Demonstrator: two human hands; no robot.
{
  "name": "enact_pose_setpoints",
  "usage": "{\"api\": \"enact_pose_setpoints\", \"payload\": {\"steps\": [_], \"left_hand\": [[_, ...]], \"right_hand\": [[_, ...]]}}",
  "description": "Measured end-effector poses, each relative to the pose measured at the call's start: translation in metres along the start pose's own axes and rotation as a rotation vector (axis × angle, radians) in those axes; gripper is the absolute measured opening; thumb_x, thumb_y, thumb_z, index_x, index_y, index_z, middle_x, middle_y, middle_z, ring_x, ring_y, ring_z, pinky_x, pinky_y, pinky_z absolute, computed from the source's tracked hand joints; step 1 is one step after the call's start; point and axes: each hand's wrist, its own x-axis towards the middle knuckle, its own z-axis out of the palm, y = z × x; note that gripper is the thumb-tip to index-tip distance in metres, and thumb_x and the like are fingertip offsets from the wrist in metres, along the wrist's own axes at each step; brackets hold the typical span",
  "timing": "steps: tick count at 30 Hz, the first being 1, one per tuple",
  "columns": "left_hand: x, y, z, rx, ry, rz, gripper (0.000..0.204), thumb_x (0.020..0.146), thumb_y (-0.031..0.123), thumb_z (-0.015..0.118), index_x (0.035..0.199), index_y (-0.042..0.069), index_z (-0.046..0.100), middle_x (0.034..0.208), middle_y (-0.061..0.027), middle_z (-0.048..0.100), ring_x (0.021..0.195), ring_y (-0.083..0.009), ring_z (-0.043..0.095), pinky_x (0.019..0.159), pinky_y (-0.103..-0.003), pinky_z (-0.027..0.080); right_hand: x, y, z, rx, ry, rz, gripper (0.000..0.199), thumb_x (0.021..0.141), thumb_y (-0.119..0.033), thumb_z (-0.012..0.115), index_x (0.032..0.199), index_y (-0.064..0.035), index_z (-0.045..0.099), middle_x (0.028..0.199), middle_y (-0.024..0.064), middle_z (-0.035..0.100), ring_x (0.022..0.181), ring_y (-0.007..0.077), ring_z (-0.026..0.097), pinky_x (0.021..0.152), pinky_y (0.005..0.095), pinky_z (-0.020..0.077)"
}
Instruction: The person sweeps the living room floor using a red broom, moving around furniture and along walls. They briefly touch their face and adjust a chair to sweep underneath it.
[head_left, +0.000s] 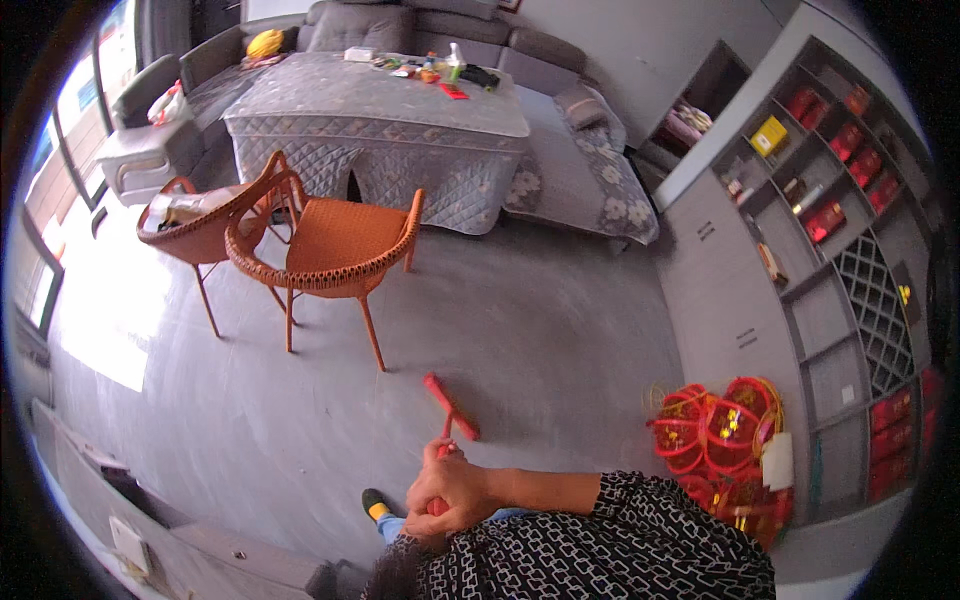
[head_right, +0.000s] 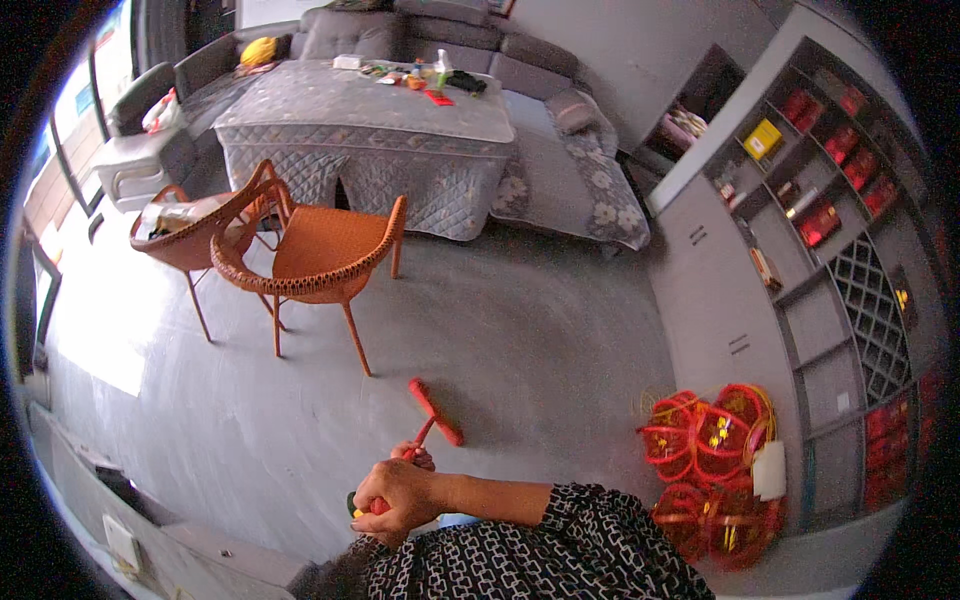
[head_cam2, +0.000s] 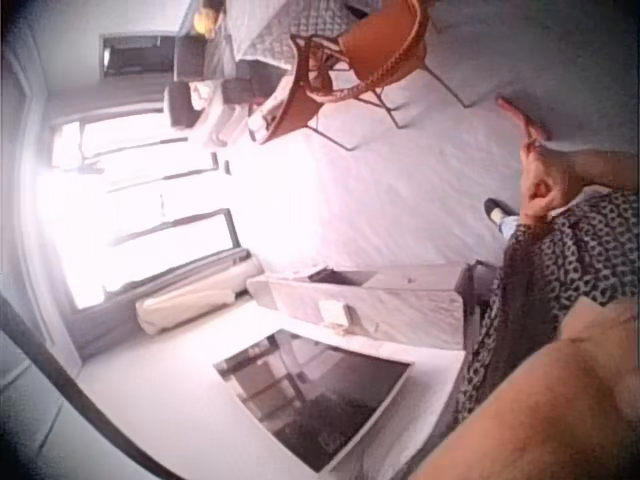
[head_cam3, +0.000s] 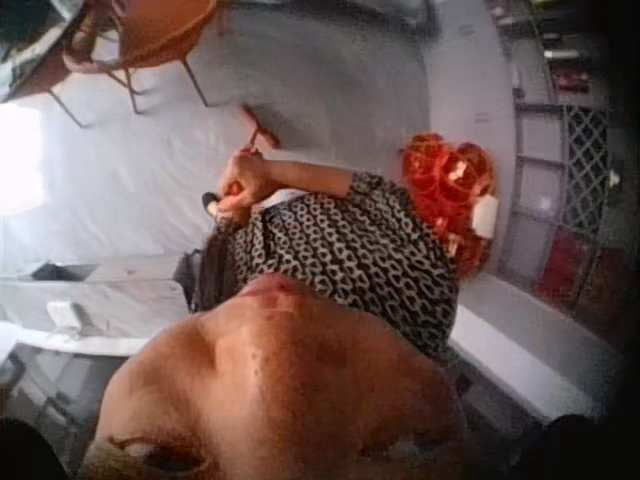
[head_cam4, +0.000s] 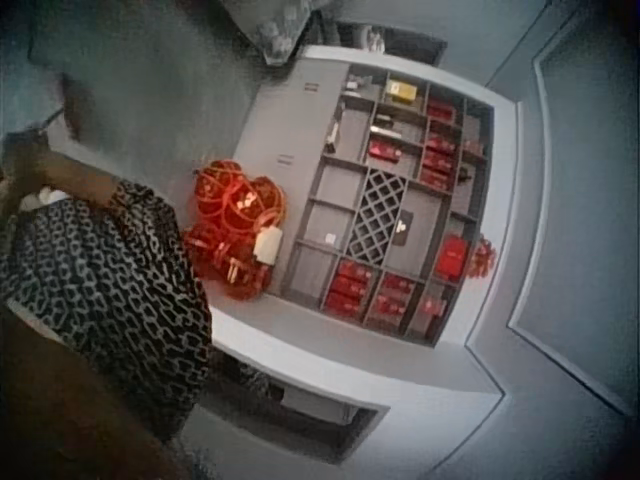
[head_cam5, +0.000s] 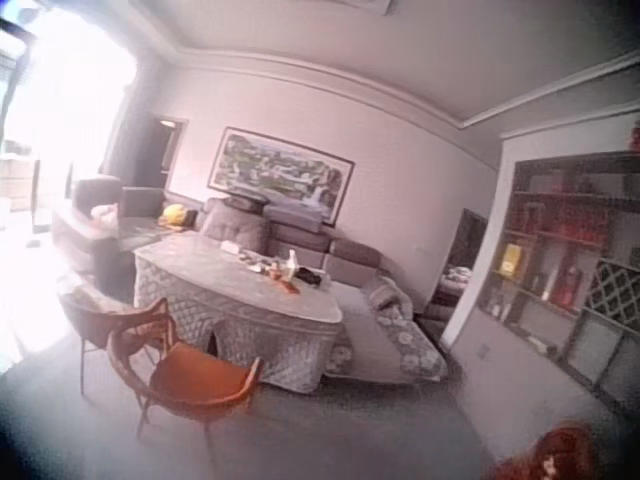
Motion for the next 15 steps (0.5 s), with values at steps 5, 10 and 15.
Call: {"api": "enact_pose_setpoints", "payload": {"steps": [5,10,15], "left_hand": [[-0.040,0.070,-0.075,0.056,0.197,0.126,0.012,0.070,0.016,0.057,0.070,0.009,0.047,0.063,-0.0018,0.051,0.053,-0.0142,0.048,0.051,-0.025,0.041],[-0.075,0.157,-0.088,0.152,0.308,0.418,0.011,0.068,0.009,0.055,0.072,0.009,0.044,0.062,-0.0009,0.048,0.052,-0.0128,0.047,0.050,-0.024,0.042],[-0.122,0.201,-0.042,0.155,0.272,0.512,0.015,0.066,0.003,0.054,0.071,0.010,0.041,0.063,-0.0003,0.045,0.052,-0.0117,0.046,0.049,-0.024,0.042]], "right_hand": [[0.053,-0.016,0.016,0.061,-0.012,-0.195,0.028,0.073,-0.011,0.058,0.055,0.0008,0.041,0.055,0.0101,0.043,0.054,0.0237,0.044,0.054,0.0355,0.0332],[0.109,-0.015,0.050,0.293,0.008,-0.295,0.031,0.072,-0.007,0.055,0.052,0.0004,0.033,0.052,0.0100,0.034,0.050,0.0246,0.038,0.052,0.0357,0.0301],[0.110,-0.013,0.045,0.361,0.075,-0.282,0.032,0.071,-0.004,0.052,0.050,-0.0006,0.027,0.050,0.0084,0.030,0.048,0.0240,0.033,0.051,0.0359,0.0280]]}}
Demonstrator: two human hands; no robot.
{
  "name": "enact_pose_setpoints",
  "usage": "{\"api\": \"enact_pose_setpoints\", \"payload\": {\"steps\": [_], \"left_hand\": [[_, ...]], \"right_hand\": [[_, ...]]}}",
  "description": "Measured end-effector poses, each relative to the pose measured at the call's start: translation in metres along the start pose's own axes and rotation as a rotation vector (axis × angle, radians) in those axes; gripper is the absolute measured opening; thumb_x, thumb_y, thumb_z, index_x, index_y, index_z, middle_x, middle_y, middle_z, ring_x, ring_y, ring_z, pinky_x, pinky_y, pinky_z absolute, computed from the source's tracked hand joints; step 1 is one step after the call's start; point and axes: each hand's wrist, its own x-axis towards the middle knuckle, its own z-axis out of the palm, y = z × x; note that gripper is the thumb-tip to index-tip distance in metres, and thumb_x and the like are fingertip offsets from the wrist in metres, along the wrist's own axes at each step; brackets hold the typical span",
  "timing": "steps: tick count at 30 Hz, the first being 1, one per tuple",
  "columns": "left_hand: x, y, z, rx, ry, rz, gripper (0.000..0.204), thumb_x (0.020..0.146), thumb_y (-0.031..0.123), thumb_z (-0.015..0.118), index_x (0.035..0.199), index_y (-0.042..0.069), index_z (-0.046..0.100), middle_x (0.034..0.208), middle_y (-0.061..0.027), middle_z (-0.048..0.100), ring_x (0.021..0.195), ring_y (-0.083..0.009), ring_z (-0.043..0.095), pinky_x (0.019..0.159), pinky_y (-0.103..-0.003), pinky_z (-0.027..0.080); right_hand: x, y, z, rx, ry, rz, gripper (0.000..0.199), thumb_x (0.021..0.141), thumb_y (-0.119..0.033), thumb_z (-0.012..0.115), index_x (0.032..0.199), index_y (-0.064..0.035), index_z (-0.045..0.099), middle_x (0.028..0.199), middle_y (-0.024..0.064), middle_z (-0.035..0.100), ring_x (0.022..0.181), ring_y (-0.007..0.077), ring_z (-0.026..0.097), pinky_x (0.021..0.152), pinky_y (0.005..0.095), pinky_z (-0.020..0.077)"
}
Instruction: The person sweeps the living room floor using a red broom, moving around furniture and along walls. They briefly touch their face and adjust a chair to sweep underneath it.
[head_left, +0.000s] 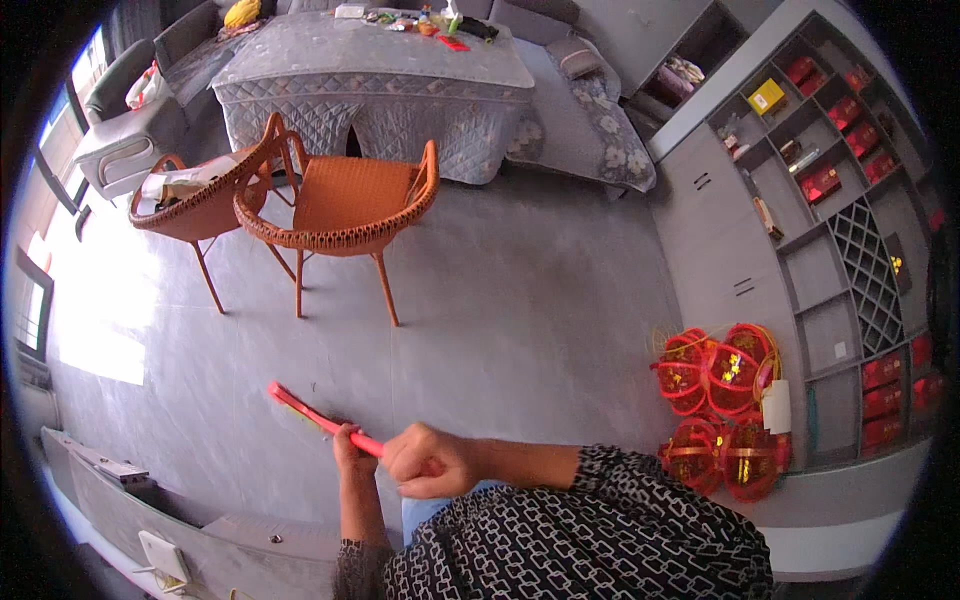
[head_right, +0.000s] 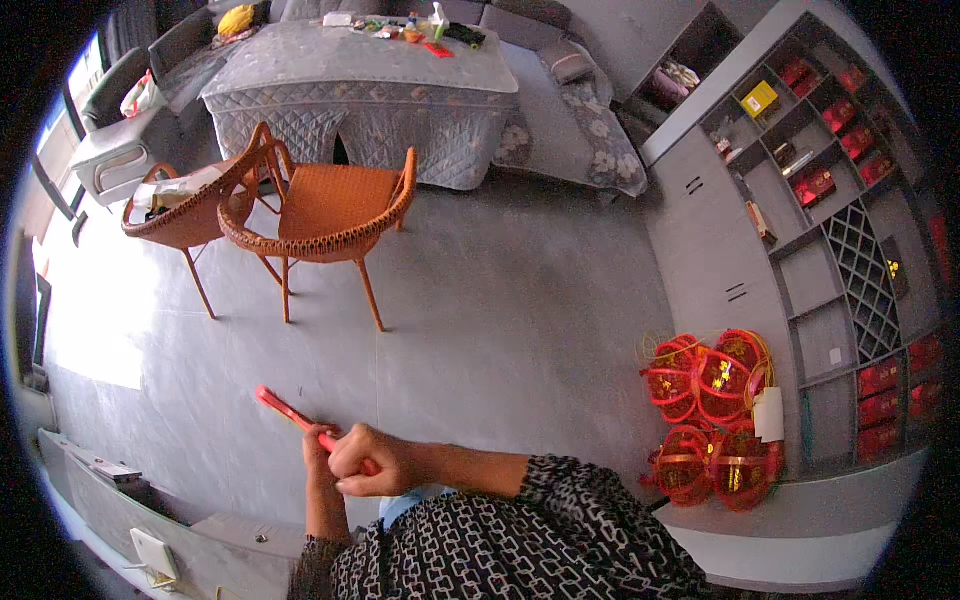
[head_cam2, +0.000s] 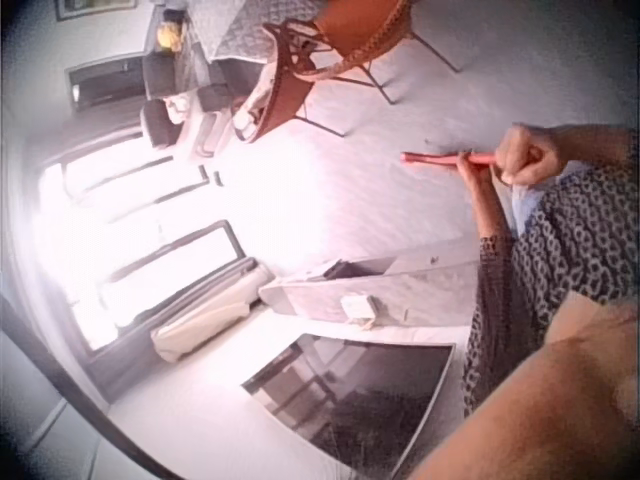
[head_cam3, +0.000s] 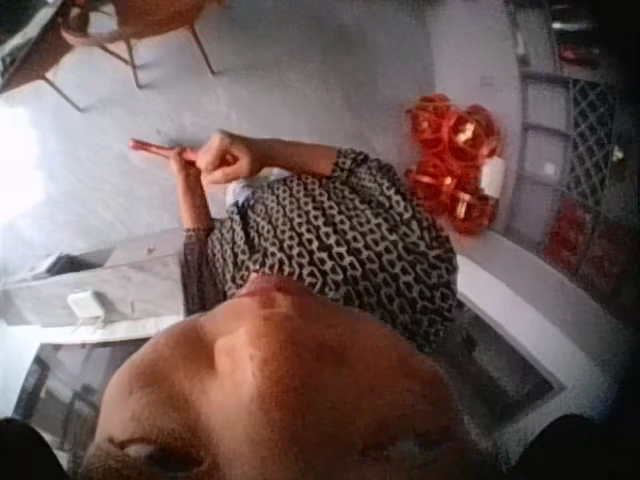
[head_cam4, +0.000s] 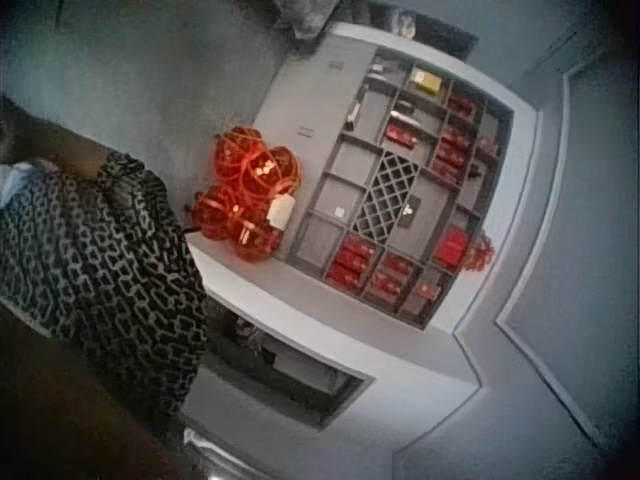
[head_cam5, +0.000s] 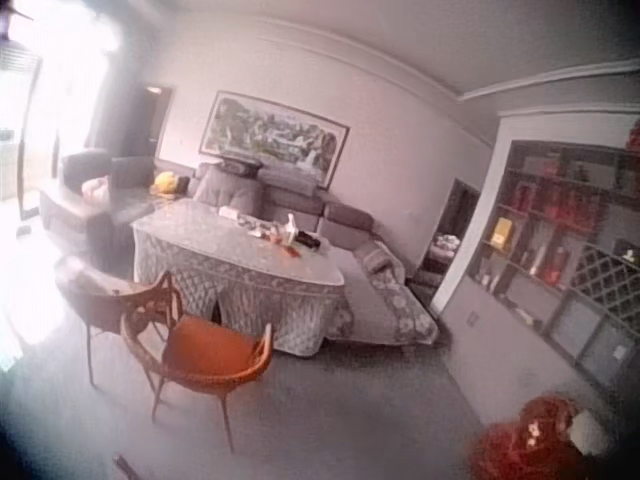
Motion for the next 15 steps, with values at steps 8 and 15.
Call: {"api": "enact_pose_setpoints", "payload": {"steps": [8,15], "left_hand": [[-0.054,-0.047,0.073,-0.124,-0.132,-0.185,0.014,0.079,0.020,0.060,0.078,0.011,0.049,0.069,-0.0025,0.057,0.059,-0.0163,0.052,0.058,-0.030,0.044],[0.002,-0.137,0.078,-0.029,0.022,-0.374,0.012,0.070,0.005,0.055,0.079,0.007,0.046,0.061,-0.0057,0.049,0.054,-0.0160,0.050,0.048,-0.029,0.039]], "right_hand": [[-0.017,-0.107,-0.005,-0.079,0.088,0.067,0.027,0.062,-0.003,0.056,0.049,-0.0043,0.032,0.049,0.0074,0.032,0.047,0.0266,0.038,0.049,0.0367,0.0309],[-0.018,-0.046,0.011,-0.361,0.031,0.213,0.019,0.061,-0.004,0.062,0.055,-0.0030,0.044,0.055,0.0096,0.045,0.056,0.0270,0.050,0.061,0.0356,0.0448]]}}
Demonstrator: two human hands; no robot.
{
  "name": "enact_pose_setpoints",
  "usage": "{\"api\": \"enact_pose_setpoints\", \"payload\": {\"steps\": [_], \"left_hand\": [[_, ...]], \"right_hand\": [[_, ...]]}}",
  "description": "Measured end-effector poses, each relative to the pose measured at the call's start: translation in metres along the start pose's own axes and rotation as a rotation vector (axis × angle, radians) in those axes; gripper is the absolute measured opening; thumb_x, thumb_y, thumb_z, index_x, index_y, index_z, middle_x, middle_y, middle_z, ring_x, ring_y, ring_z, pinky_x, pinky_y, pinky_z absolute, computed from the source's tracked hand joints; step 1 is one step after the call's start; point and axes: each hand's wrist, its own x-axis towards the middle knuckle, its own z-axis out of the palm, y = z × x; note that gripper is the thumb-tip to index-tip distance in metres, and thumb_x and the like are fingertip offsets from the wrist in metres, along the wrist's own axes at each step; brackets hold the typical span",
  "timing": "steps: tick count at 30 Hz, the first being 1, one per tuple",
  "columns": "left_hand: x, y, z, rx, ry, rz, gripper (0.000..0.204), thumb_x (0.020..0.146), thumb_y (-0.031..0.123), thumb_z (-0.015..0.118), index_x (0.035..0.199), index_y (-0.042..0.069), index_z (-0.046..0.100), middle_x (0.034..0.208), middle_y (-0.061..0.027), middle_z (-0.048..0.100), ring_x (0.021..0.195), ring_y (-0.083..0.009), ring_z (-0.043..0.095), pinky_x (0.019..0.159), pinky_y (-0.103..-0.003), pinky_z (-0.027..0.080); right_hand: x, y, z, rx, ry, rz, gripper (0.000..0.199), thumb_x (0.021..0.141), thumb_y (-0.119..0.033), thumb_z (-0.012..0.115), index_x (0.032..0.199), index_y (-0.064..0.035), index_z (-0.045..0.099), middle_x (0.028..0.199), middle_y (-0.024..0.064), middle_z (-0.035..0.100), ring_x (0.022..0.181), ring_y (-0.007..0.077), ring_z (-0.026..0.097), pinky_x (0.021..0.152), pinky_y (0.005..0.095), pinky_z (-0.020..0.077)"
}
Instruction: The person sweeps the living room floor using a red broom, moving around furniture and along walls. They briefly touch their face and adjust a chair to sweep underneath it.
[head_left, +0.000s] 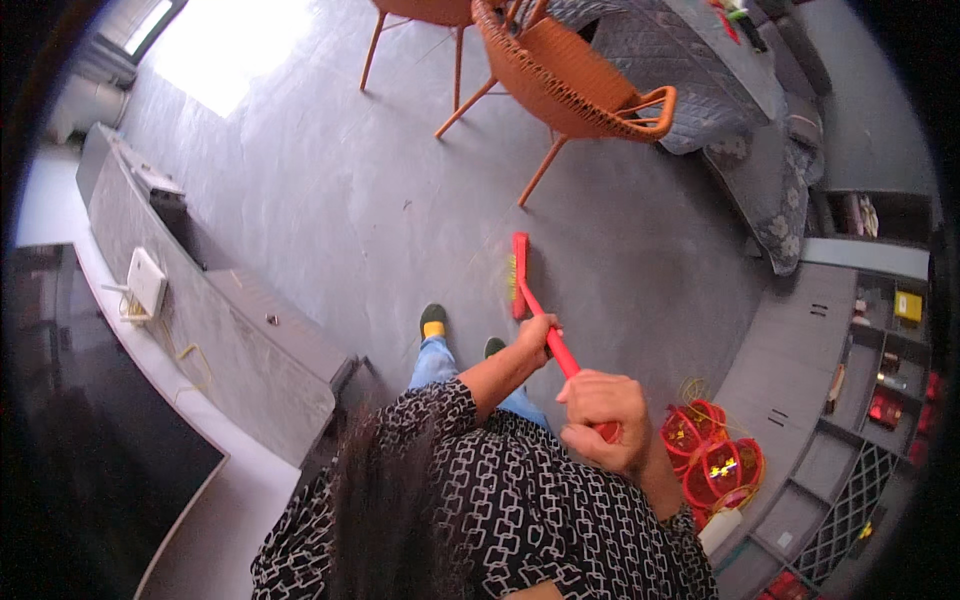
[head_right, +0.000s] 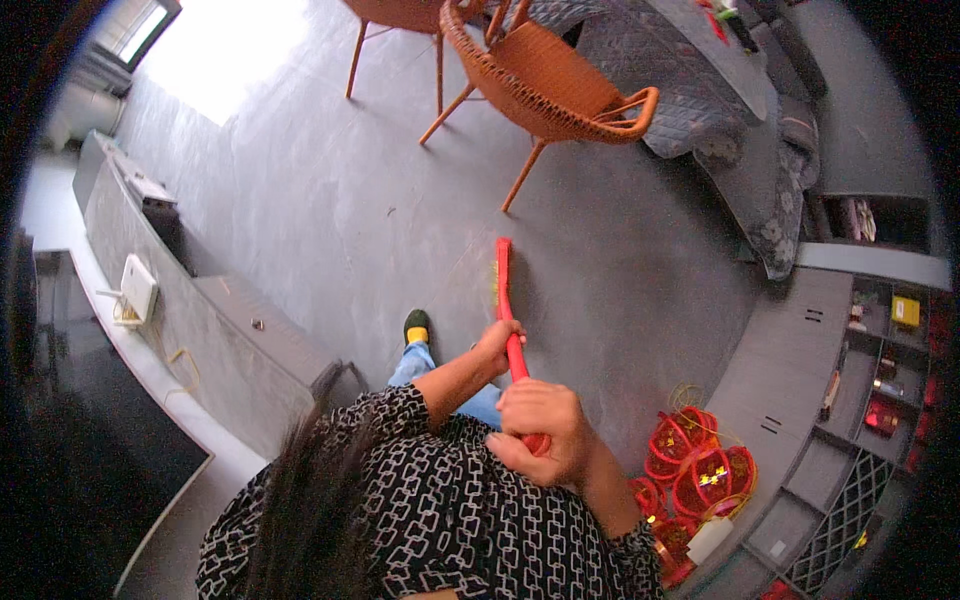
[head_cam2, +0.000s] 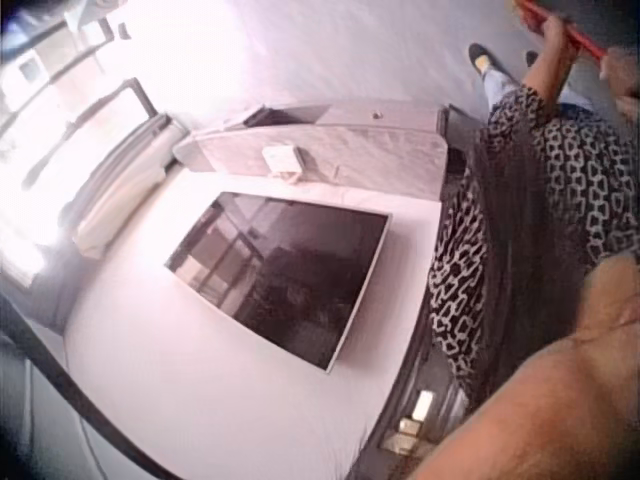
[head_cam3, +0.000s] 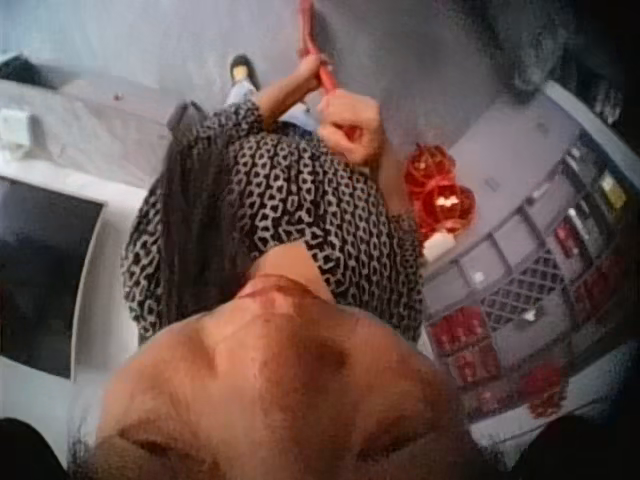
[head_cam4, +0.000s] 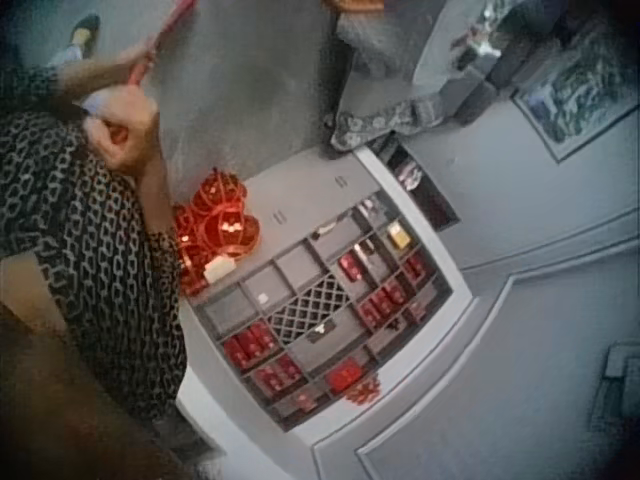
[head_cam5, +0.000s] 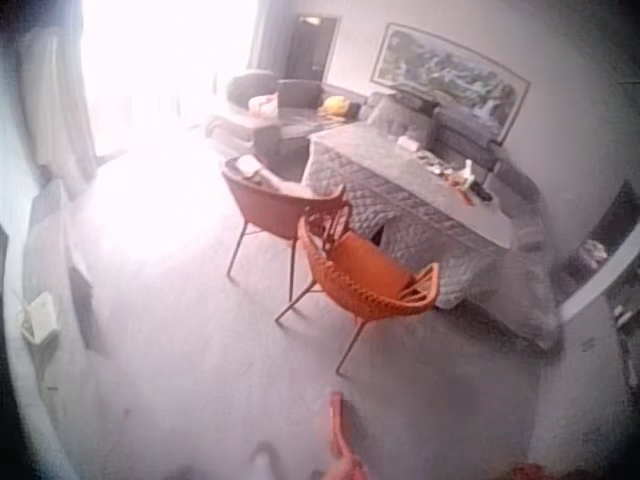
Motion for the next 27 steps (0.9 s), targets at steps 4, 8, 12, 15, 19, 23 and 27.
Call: {"api": "enact_pose_setpoints", "payload": {"steps": [4,8,12,15,19,23,27], "left_hand": [[-0.007,0.026,-0.040,0.091,0.105,0.088,0.008,0.065,0.009,0.056,0.070,0.009,0.049,0.056,-0.0033,0.047,0.048,-0.0160,0.045,0.043,-0.031,0.035],[-0.014,0.081,-0.082,0.099,0.333,0.302,0.015,0.065,0.009,0.058,0.076,0.005,0.050,0.059,-0.0058,0.050,0.050,-0.0183,0.050,0.043,-0.033,0.042],[-0.034,0.124,-0.096,0.196,0.463,0.475,0.010,0.065,0.009,0.058,0.063,0.003,0.050,0.053,-0.0071,0.048,0.041,-0.0187,0.046,0.039,-0.033,0.037],[-0.052,0.120,-0.080,0.087,0.352,0.482,0.009,0.068,0.008,0.056,0.066,0.003,0.049,0.053,-0.0052,0.046,0.042,-0.0172,0.045,0.038,-0.031,0.035],[-0.077,0.095,-0.021,0.006,0.100,0.362,0.010,0.075,0.012,0.058,0.072,0.008,0.049,0.059,-0.0023,0.048,0.050,-0.0144,0.048,0.045,-0.029,0.039],[-0.028,0.079,0.016,-0.084,-0.136,0.179,0.011,0.076,0.010,0.057,0.072,0.010,0.047,0.058,-0.0014,0.049,0.049,-0.0137,0.049,0.045,-0.028,0.041],[0.026,0.079,0.005,-0.040,-0.221,0.109,0.011,0.072,0.006,0.057,0.072,0.009,0.046,0.055,-0.0020,0.047,0.044,-0.0144,0.046,0.042,-0.027,0.039]], "right_hand": [[0.001,0.011,0.001,0.198,-0.045,-0.013,0.019,0.062,-0.002,0.060,0.053,-0.0022,0.043,0.055,0.0076,0.045,0.055,0.0245,0.049,0.066,0.0376,0.0459],[0.009,0.029,0.015,0.365,-0.010,-0.062,0.018,0.061,0.000,0.055,0.050,-0.0018,0.040,0.054,0.0061,0.043,0.052,0.0219,0.046,0.069,0.0388,0.0441],[0.012,0.053,0.031,0.481,0.141,-0.159,0.016,0.055,-0.005,0.050,0.048,-0.0012,0.037,0.050,0.0046,0.042,0.045,0.0169,0.039,0.066,0.0386,0.0410],[-0.002,0.039,0.013,0.483,0.148,-0.131,0.018,0.056,-0.005,0.052,0.048,-0.0027,0.036,0.051,0.0045,0.042,0.048,0.0175,0.041,0.065,0.0384,0.0414],[0.001,-0.012,-0.022,0.410,0.067,-0.143,0.023,0.055,-0.007,0.056,0.048,-0.0041,0.034,0.051,0.0053,0.040,0.048,0.0210,0.042,0.058,0.0373,0.0404],[0.026,-0.015,-0.018,0.004,-0.169,-0.205,0.028,0.055,-0.004,0.059,0.048,-0.0063,0.032,0.050,0.0074,0.031,0.046,0.0267,0.037,0.048,0.0376,0.0305],[0.041,0.032,0.019,-0.078,-0.201,-0.153,0.028,0.059,-0.005,0.061,0.050,-0.0061,0.033,0.052,0.0074,0.031,0.049,0.0272,0.037,0.051,0.0369,0.0319]]}}
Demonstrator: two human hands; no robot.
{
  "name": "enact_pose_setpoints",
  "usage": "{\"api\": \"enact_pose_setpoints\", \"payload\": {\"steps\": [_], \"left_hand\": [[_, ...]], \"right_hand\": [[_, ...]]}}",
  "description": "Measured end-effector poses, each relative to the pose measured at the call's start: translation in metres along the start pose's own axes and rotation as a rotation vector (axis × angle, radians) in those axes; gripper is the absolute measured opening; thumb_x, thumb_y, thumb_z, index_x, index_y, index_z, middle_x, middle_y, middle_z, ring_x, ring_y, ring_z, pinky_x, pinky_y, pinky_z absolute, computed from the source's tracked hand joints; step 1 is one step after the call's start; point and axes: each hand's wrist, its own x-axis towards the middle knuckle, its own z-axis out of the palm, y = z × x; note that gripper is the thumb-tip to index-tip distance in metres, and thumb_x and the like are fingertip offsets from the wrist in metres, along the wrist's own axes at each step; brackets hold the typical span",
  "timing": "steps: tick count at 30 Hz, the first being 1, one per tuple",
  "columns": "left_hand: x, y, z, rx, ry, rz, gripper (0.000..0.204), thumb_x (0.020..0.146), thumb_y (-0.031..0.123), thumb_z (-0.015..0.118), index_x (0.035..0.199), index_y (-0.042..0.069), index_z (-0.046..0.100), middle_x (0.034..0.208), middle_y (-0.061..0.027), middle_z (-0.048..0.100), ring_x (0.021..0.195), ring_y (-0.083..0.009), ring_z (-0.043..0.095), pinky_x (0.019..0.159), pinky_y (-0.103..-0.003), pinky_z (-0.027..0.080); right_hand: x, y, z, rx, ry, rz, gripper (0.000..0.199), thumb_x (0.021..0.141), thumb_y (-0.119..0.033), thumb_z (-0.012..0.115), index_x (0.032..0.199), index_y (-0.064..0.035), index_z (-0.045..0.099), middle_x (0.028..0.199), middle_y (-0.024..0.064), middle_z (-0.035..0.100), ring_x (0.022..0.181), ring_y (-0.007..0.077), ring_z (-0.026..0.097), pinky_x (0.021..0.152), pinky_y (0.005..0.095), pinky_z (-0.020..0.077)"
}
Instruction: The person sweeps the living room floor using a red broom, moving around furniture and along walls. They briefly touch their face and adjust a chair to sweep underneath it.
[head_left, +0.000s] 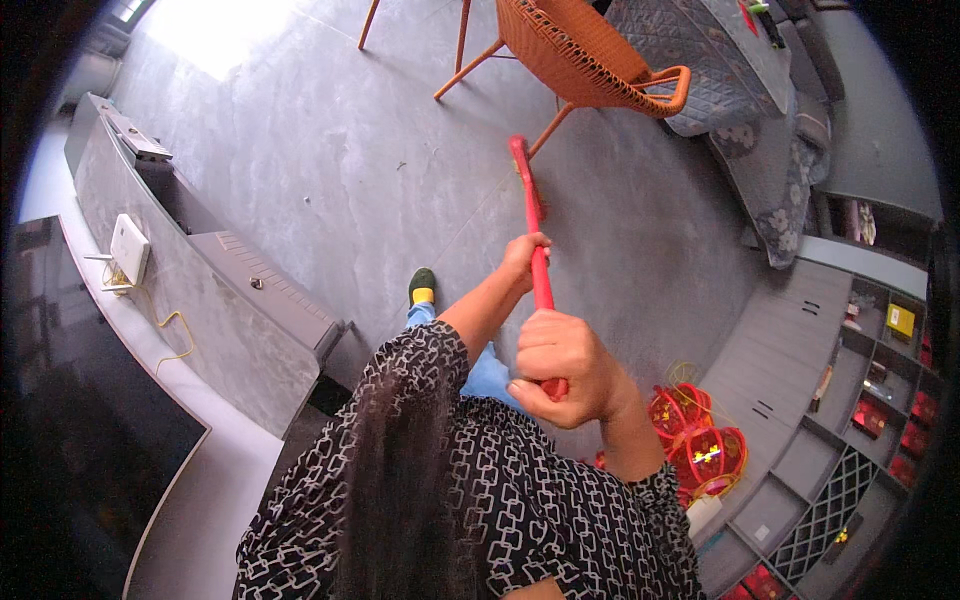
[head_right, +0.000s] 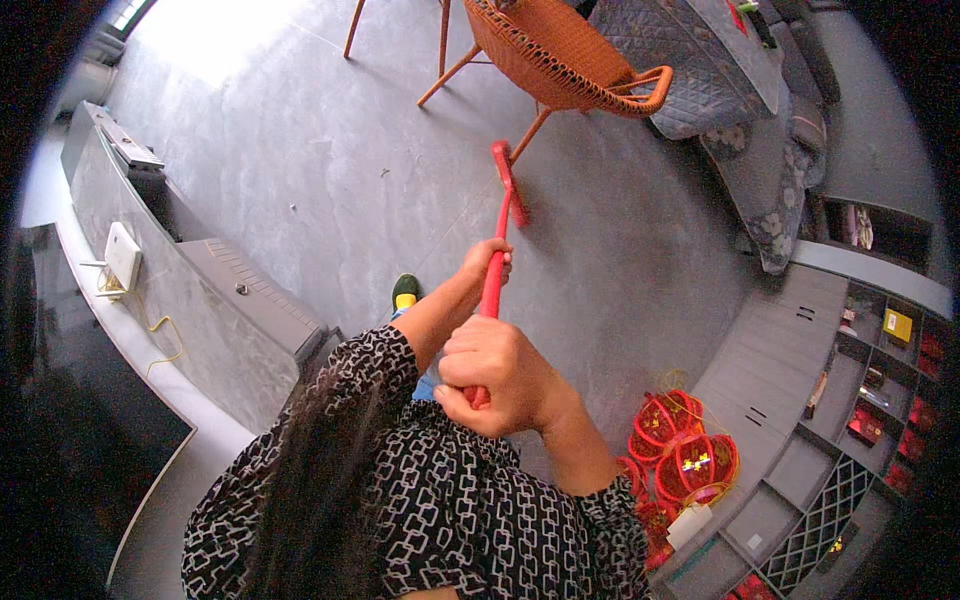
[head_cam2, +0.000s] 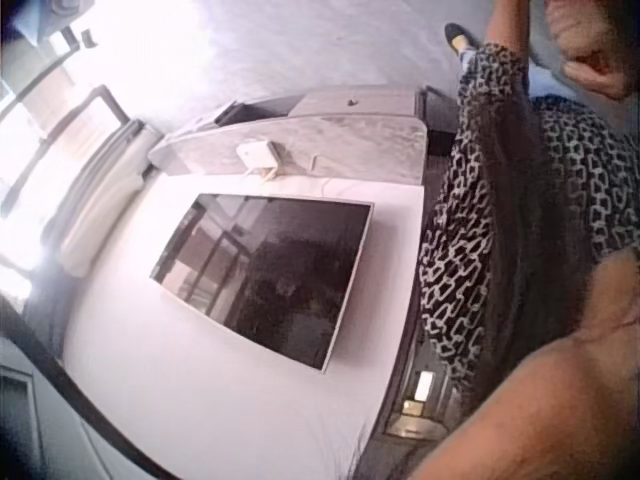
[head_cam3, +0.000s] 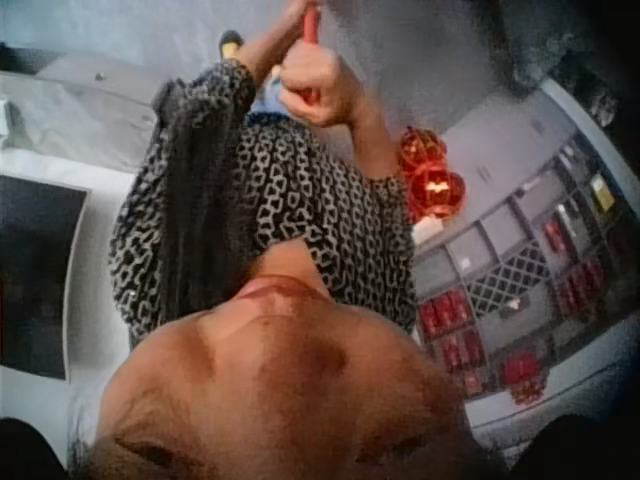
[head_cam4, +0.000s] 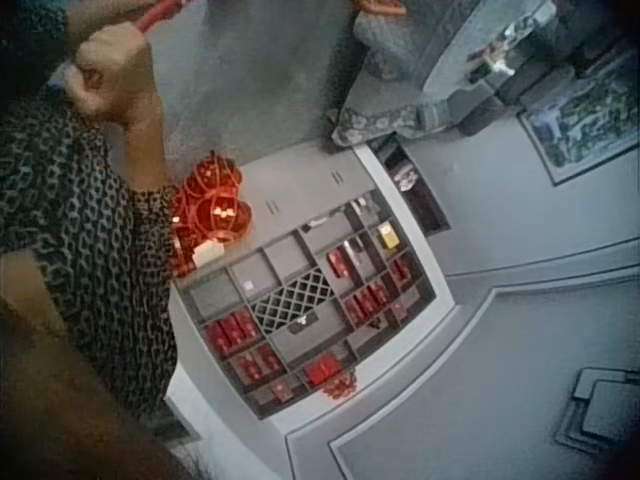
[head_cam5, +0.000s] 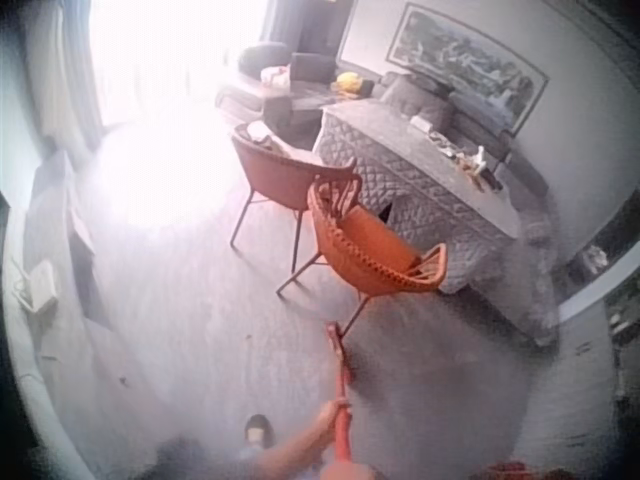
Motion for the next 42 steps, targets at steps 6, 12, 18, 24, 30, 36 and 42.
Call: {"api": "enact_pose_setpoints", "payload": {"steps": [6,12,18,24,30,36,42], "left_hand": [[-0.010,0.044,-0.058,0.091,0.354,0.267,0.011,0.070,0.006,0.056,0.072,0.007,0.045,0.055,-0.0043,0.047,0.044,-0.0148,0.046,0.042,-0.027,0.039],[-0.062,0.096,-0.073,0.120,0.313,0.317,0.008,0.072,0.006,0.053,0.074,0.006,0.044,0.056,-0.0042,0.047,0.045,-0.0159,0.047,0.043,-0.028,0.041],[-0.105,0.099,-0.030,-0.064,0.150,0.353,0.011,0.075,0.014,0.051,0.068,0.009,0.045,0.052,-0.0011,0.044,0.043,-0.0145,0.043,0.040,-0.027,0.037],[-0.089,0.132,-0.052,-0.175,-0.106,0.234,0.018,0.078,0.022,0.049,0.067,0.008,0.050,0.052,-0.0017,0.046,0.041,-0.0117,0.041,0.037,-0.024,0.036],[-0.067,0.138,-0.079,-0.370,-0.147,0.166,0.019,0.078,0.020,0.053,0.071,0.002,0.054,0.056,-0.0030,0.051,0.040,-0.0115,0.040,0.036,-0.022,0.034],[-0.041,0.141,-0.040,-0.404,-0.088,0.221,0.029,0.076,0.019,0.052,0.080,-0.010,0.049,0.055,-0.0003,0.049,0.041,-0.0098,0.039,0.037,-0.023,0.030],[-0.028,0.153,-0.013,-0.549,0.072,0.366,0.032,0.074,0.016,0.054,0.085,-0.013,0.045,0.056,-0.0005,0.051,0.039,-0.0095,0.039,0.037,-0.022,0.030]], "right_hand": [[-0.007,0.024,0.007,0.230,0.079,-0.044,0.028,0.060,-0.002,0.057,0.049,-0.0050,0.032,0.054,0.0069,0.037,0.054,0.0265,0.042,0.067,0.0370,0.0407],[-0.001,0.007,0.017,0.327,0.117,-0.099,0.026,0.061,-0.004,0.058,0.051,-0.0047,0.033,0.054,0.0062,0.036,0.056,0.0261,0.044,0.078,0.0409,0.0410],[0.005,-0.041,-0.028,0.584,0.157,-0.050,0.025,0.066,-0.014,0.064,0.087,-0.0052,0.053,0.086,0.0079,0.053,0.088,0.0221,0.053,0.096,0.0448,0.0337],[-0.030,0.027,-0.088,0.047,0.536,0.429,0.058,0.075,-0.024,0.064,0.124,-0.0045,0.040,0.117,0.0159,0.049,0.110,0.0275,0.047,0.097,0.0393,0.0336],[-0.005,0.120,-0.169,-0.619,0.476,0.550,0.070,0.075,-0.034,0.064,0.129,-0.0031,0.032,0.123,0.0183,0.045,0.114,0.0316,0.044,0.096,0.0390,0.0350],[0.076,0.263,-0.256,-0.954,0.411,0.477,0.076,0.074,-0.047,0.060,0.129,-0.0012,0.033,0.124,0.0191,0.045,0.118,0.0314,0.040,0.098,0.0452,0.0305],[0.100,0.323,-0.290,-0.612,-0.049,0.774,0.084,0.073,-0.075,0.035,0.096,0.0000,0.063,0.100,0.0204,0.061,0.096,0.0328,0.058,0.081,0.0438,0.0439]]}}
